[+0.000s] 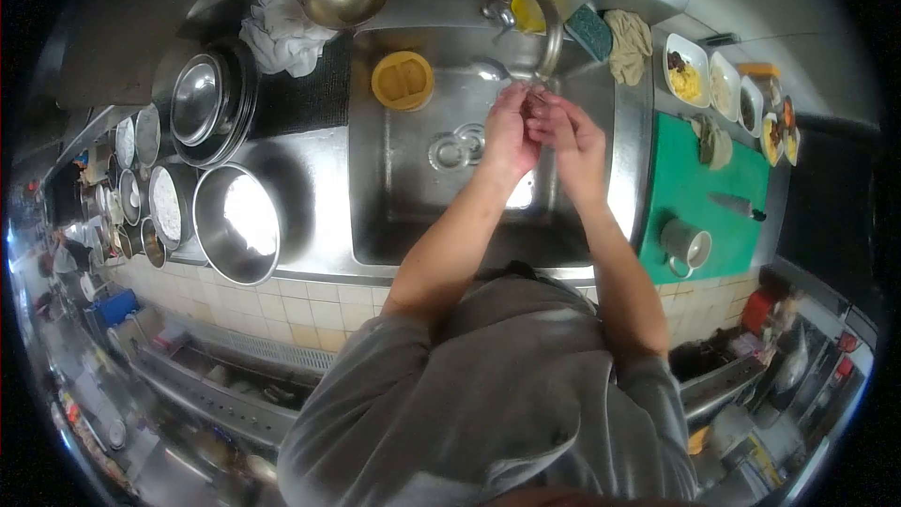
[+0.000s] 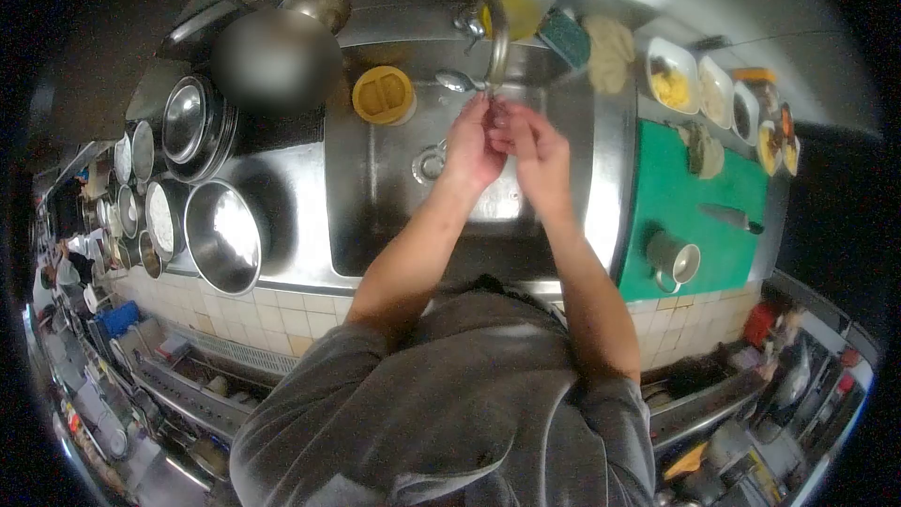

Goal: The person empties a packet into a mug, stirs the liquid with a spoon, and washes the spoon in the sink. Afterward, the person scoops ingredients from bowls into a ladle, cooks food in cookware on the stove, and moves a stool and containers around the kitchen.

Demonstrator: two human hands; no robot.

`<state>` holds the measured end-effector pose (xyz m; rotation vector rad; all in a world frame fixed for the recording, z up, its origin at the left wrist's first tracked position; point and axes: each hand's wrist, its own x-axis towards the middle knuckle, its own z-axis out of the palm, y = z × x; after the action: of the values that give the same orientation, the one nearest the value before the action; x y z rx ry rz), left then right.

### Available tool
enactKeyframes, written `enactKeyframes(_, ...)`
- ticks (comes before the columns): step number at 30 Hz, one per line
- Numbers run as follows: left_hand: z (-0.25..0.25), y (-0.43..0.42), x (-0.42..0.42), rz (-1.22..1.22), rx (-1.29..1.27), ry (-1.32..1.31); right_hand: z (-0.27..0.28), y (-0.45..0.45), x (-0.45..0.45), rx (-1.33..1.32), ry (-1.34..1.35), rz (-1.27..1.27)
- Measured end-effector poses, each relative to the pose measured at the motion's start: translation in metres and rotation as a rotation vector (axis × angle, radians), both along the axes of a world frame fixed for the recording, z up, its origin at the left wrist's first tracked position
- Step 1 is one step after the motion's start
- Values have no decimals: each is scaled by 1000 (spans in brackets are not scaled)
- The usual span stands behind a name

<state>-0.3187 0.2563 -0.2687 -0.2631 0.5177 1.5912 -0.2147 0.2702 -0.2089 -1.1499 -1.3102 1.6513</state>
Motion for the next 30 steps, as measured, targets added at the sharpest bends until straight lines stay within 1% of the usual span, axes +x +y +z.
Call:
enactKeyframes(2,-5,5,2,59,-126,-107,-10,-4,3,7,-4,19)
enactKeyframes(3,5,6,3,58,-127,-105,-20,-8,6,95,-57,69)
enactKeyframes(4,24,8,3,112,-232,-75,-23,-11,6,184,-110,119)
enactKeyframes(5,35,9,3,166,-336,-44,-24,-11,6,183,-108,119)
enactKeyframes(6,23,6,0,165,-337,-41,-22,-10,5,116,-45,90)
enactKeyframes(7,1,0,-6,60,-153,8,-19,-9,4,51,18,61)
enactKeyframes(8,-12,-3,-9,-46,31,55,-15,-8,4,52,21,58)
enactKeyframes(9,-4,-3,-6,-48,31,56,-11,-7,4,22,42,38)
enactKeyframes(11,21,-3,1,149,-20,107,-5,-6,6,-8,65,19)
enactKeyframes(12,14,-1,-4,151,-20,110,-3,-8,6,-39,70,15)
enactKeyframes(14,-7,5,-19,162,-87,8,-1,-14,11,-72,76,10)
enactKeyframes(15,-6,5,-19,164,-86,10,-1,-17,17,-127,97,-27)
enactKeyframes(16,-3,6,-18,158,-137,84,-1,-17,24,-181,119,-63)
enactKeyframes(17,0,7,-16,150,-189,157,-4,-17,33,-179,121,-61)
enactKeyframes(18,-4,7,-14,150,-188,158,-9,-17,46,-249,152,-147)
enactKeyframes(20,-25,3,-8,8,-186,580,-9,-17,64,-350,192,-271)
enactKeyframes(21,-34,3,-2,7,-185,581,-12,-19,74,-349,192,-272)
enactKeyframes(23,-46,3,8,-137,-184,1319,-24,-26,92,-407,225,-334)
enactKeyframes(24,-17,-2,8,-81,-157,1665,-25,-30,97,-407,227,-331)
enactKeyframes(25,-19,-1,7,-76,-157,1669,-27,-34,101,-424,211,-350)
enactKeyframes(27,-23,3,4,-112,-93,1886,-24,-41,105,-436,200,-367)
enactKeyframes(28,-25,8,-1,-106,-90,1891,-19,-43,105,-423,122,-339)
enactKeyframes(29,-26,15,-9,-115,-195,1757,-16,-46,107,-409,45,-312)
enactKeyframes(30,-29,25,-17,-122,-294,1621,-14,-50,110,-402,51,-310)
